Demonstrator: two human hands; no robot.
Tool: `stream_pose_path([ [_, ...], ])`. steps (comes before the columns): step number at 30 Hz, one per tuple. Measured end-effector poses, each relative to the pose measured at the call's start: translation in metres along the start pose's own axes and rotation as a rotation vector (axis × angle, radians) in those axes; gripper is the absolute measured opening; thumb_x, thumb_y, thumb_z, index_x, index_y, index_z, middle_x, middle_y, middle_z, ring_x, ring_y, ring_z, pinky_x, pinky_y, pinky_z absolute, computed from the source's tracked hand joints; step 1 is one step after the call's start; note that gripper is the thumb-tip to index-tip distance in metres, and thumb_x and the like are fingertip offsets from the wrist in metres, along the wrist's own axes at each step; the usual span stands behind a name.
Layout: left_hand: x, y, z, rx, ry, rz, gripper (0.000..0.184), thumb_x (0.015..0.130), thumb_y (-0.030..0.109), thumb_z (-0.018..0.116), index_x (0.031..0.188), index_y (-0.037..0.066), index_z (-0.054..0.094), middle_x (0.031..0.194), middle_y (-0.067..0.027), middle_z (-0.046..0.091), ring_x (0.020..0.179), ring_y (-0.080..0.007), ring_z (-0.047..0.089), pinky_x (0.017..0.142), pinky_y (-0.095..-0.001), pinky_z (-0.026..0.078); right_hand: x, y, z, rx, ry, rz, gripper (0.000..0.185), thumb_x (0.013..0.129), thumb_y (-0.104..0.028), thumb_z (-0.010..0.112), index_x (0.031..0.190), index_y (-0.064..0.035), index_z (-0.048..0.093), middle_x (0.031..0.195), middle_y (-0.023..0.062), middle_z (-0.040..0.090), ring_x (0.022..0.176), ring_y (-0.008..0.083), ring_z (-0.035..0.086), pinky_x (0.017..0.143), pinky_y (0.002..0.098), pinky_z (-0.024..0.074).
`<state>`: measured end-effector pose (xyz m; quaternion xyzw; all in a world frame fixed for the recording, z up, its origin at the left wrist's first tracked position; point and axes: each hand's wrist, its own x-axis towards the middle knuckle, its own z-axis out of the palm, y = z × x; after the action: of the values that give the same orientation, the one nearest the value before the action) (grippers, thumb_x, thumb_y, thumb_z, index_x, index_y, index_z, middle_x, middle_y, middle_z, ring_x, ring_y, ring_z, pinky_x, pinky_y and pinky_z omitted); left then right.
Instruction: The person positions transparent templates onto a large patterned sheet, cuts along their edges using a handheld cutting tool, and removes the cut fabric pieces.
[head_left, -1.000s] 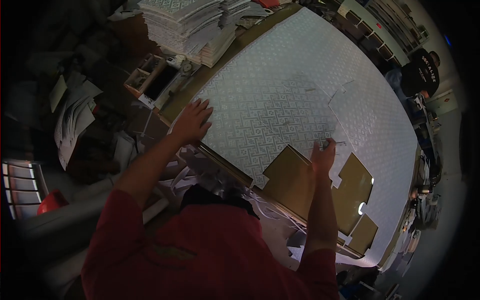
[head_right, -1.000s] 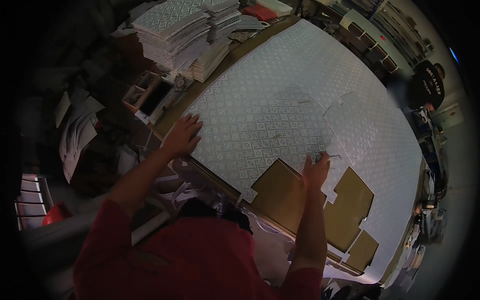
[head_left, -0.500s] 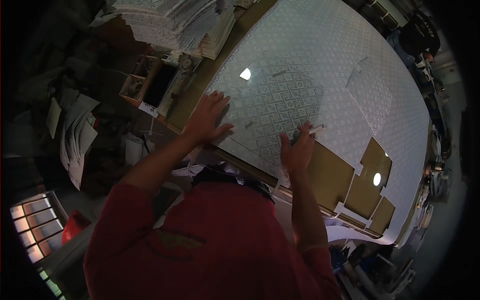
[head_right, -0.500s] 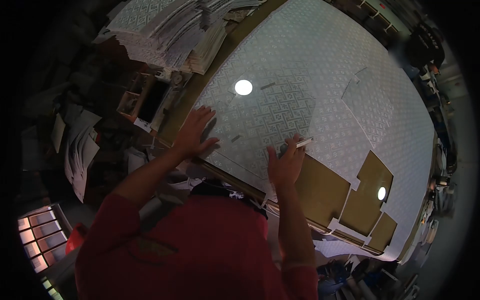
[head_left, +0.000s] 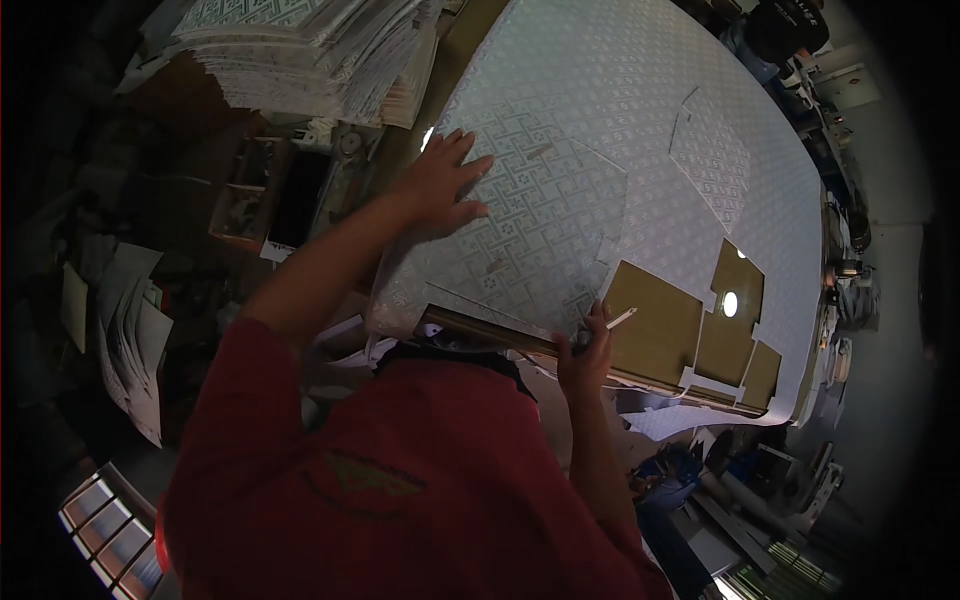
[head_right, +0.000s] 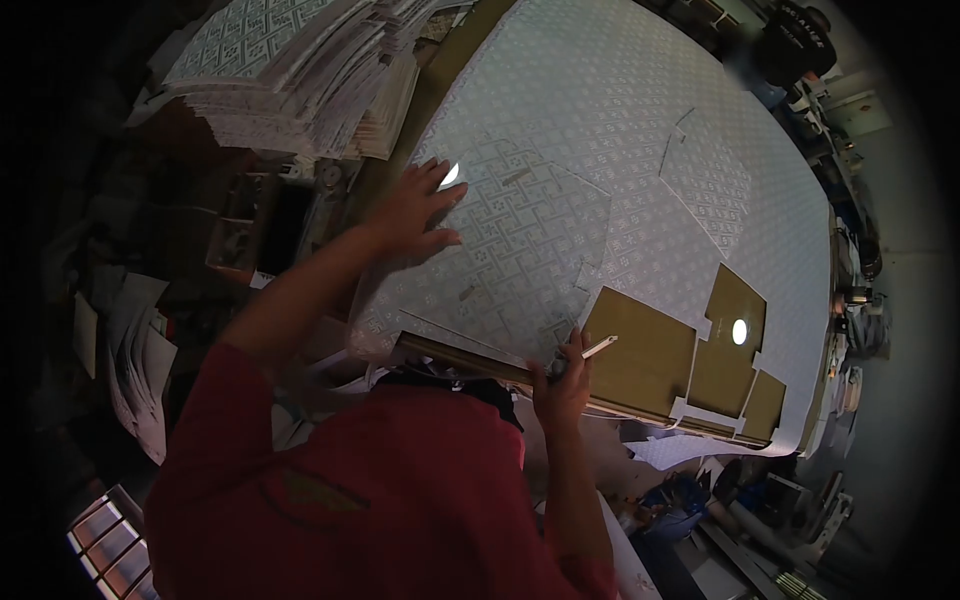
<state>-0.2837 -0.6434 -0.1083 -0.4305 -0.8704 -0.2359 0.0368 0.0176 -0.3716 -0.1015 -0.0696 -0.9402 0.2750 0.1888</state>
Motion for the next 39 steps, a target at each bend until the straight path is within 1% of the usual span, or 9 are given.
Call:
stream_pose_path([
  [2, 0.003, -0.004, 0.003, 0.012, -0.028, -0.01, 0.078, 0.091, 0.059, 0.07, 0.152, 0.014, 0.053, 0.164, -0.0265, 0.034, 0.155, -0.0457, 0.026, 0.126, -0.056, 0.02, 0.0, 0.007, -0.003, 0.005, -0.005, 0.013, 0.061, 0.079, -0.015, 0.089, 0.125, -0.0053, 0.051, 0.151, 0.0274, 0.053, 0.142, 0.0495, 0.047, 0.112, 0.0532, 0.0448],
  [5, 0.002, -0.011, 0.006, -0.002, -0.004, 0.027, 0.08, 0.088, 0.062, 0.071, 0.15, 0.014, 0.055, 0.161, -0.0282, 0.039, 0.152, -0.0458, 0.031, 0.126, -0.0556, 0.023, 0.006, 0.018, -0.001, 0.035, -0.022, 0.021, 0.062, 0.077, -0.016, 0.09, 0.125, -0.006, 0.051, 0.151, 0.0253, 0.054, 0.142, 0.0494, 0.047, 0.112, 0.0529, 0.0449],
  [8, 0.002, -0.009, -0.001, -0.027, -0.02, 0.025, 0.081, 0.087, 0.064, 0.071, 0.15, 0.014, 0.056, 0.161, -0.0273, 0.039, 0.153, -0.0449, 0.03, 0.126, -0.0555, 0.023, 0.005, 0.019, -0.003, 0.043, -0.012, 0.029, 0.061, 0.078, -0.015, 0.09, 0.124, -0.0061, 0.052, 0.149, 0.0249, 0.056, 0.141, 0.0492, 0.048, 0.112, 0.053, 0.0449],
  [17, 0.004, 0.001, -0.008, 0.015, -0.05, 0.006, 0.083, 0.085, 0.062, 0.074, 0.15, 0.015, 0.056, 0.161, -0.0249, 0.04, 0.153, -0.0444, 0.03, 0.126, -0.0551, 0.022, 0.003, 0.02, -0.006, 0.057, 0.006, 0.018, 0.058, 0.079, -0.021, 0.09, 0.121, -0.0052, 0.054, 0.144, 0.0243, 0.061, 0.138, 0.0495, 0.052, 0.111, 0.0556, 0.0442],
  [19, 0.004, 0.002, -0.007, 0.014, -0.046, 0.002, 0.083, 0.084, 0.062, 0.075, 0.15, 0.015, 0.055, 0.161, -0.0247, 0.04, 0.153, -0.0444, 0.03, 0.126, -0.0551, 0.022, 0.005, 0.024, -0.011, -0.039, -0.041, -0.051, 0.058, 0.081, -0.026, 0.089, 0.122, -0.0052, 0.054, 0.143, 0.0247, 0.061, 0.136, 0.0501, 0.053, 0.111, 0.0567, 0.0435],
  [22, 0.003, 0.002, -0.009, 0.011, -0.045, -0.007, 0.083, 0.084, 0.062, 0.075, 0.15, 0.015, 0.056, 0.161, -0.0243, 0.041, 0.153, -0.0445, 0.03, 0.126, -0.0553, 0.022, 0.007, 0.031, -0.011, -0.021, -0.031, -0.086, 0.057, 0.083, -0.031, 0.087, 0.122, -0.0052, 0.054, 0.143, 0.0257, 0.061, 0.134, 0.051, 0.054, 0.111, 0.0581, 0.0431],
  [25, 0.006, 0.003, -0.008, 0.006, -0.052, -0.016, 0.084, 0.083, 0.064, 0.075, 0.148, 0.014, 0.057, 0.161, -0.0239, 0.041, 0.153, -0.0442, 0.03, 0.127, -0.0557, 0.021, 0.004, 0.033, -0.01, 0.047, -0.017, -0.053, 0.056, 0.085, -0.032, 0.086, 0.122, -0.0051, 0.054, 0.142, 0.0268, 0.061, 0.133, 0.0523, 0.054, 0.11, 0.0587, 0.0428],
  [29, 0.003, 0.0, -0.005, -0.015, -0.042, -0.032, 0.086, 0.082, 0.067, 0.076, 0.148, 0.014, 0.056, 0.163, -0.021, 0.039, 0.154, -0.0431, 0.03, 0.127, -0.057, 0.019, 0.007, 0.034, -0.009, 0.074, 0.005, -0.106, 0.055, 0.086, -0.032, 0.086, 0.122, -0.0049, 0.054, 0.143, 0.0274, 0.061, 0.133, 0.0535, 0.054, 0.11, 0.0593, 0.0425],
  [39, 0.004, -0.001, -0.003, -0.004, -0.068, -0.018, 0.09, 0.083, 0.069, 0.074, 0.15, 0.012, 0.054, 0.164, -0.022, 0.036, 0.155, -0.0417, 0.028, 0.128, -0.0572, 0.017, 0.012, 0.035, -0.018, 0.023, -0.064, -0.144, 0.052, 0.09, -0.039, 0.081, 0.12, -0.0047, 0.055, 0.143, 0.0285, 0.06, 0.131, 0.0546, 0.053, 0.11, 0.0608, 0.0411],
])
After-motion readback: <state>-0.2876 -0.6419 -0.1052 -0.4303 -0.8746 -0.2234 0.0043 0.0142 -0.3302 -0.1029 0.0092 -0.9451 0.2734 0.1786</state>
